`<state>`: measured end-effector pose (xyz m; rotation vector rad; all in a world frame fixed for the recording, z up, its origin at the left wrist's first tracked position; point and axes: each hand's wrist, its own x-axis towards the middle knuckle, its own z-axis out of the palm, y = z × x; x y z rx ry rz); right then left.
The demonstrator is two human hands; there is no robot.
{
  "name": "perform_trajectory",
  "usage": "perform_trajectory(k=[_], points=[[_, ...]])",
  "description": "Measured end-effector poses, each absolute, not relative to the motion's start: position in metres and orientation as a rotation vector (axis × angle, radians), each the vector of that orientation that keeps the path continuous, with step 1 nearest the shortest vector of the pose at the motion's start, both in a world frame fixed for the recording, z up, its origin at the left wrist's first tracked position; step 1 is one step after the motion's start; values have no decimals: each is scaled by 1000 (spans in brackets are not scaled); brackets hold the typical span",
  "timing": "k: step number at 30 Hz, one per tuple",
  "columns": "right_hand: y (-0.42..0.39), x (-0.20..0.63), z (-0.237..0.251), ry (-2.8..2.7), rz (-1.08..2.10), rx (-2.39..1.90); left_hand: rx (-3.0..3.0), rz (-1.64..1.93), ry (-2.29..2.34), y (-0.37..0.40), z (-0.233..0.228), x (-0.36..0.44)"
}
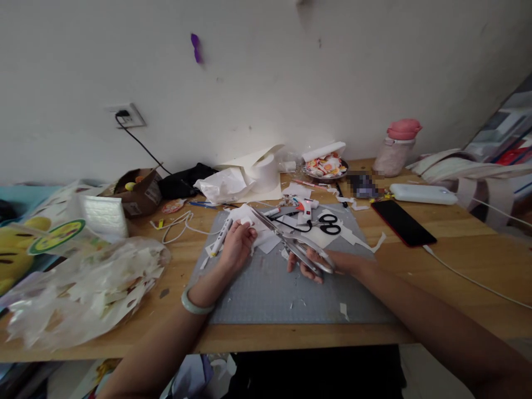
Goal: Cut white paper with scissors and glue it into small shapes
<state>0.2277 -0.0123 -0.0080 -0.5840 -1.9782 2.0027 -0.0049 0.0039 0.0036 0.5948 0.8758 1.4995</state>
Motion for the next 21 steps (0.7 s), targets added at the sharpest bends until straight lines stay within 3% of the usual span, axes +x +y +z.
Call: perform_trajectory(k=[21], points=[[-10,224,-12,-1687,2165,-627,677,1461,877,5,-2,-8]])
